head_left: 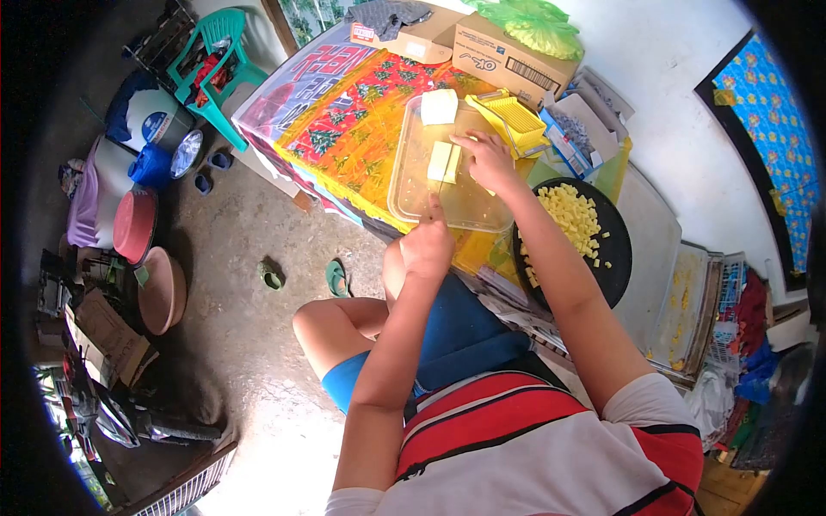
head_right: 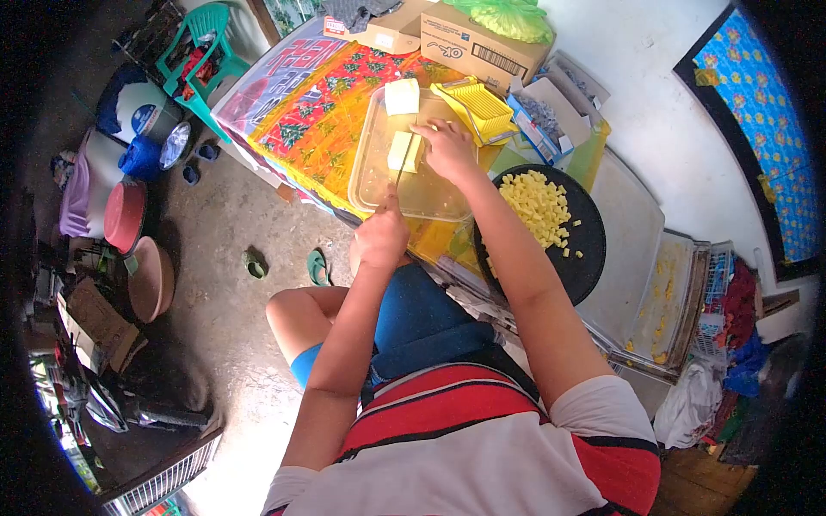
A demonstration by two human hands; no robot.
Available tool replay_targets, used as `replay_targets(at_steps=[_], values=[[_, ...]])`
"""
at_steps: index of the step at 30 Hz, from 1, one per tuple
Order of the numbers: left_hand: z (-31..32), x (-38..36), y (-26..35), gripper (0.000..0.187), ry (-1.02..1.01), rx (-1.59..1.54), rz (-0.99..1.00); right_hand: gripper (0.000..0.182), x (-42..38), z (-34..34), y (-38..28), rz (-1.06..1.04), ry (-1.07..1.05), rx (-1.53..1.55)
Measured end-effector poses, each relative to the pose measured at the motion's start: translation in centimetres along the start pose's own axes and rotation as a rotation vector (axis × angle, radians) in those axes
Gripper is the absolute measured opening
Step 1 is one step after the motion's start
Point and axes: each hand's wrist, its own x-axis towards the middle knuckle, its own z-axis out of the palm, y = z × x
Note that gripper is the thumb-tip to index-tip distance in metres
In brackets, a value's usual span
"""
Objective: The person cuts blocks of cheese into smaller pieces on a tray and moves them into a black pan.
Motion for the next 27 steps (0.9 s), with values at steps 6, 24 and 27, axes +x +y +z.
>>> replay_targets(at_steps=[6, 24, 27], values=[[-0.6, -0.2, 0.3, 0.058, -0.025, 0.001, 0.002, 0.057, -0.2, 0.1, -0.1, -0.007, 0.000, -0.024], [0.5, 0.2, -0.1, 0.063, 0.071, 0.113, 0.058, 0.053, 0.1, 0.1, 0.4, -0.101, 0.089, 0.140], [0.0, 0.3, 0.0, 0.060, 0.021, 0.114, 0.036, 0.047, 0.0, 1.1, 0.0, -0.016, 0.049, 0.352]])
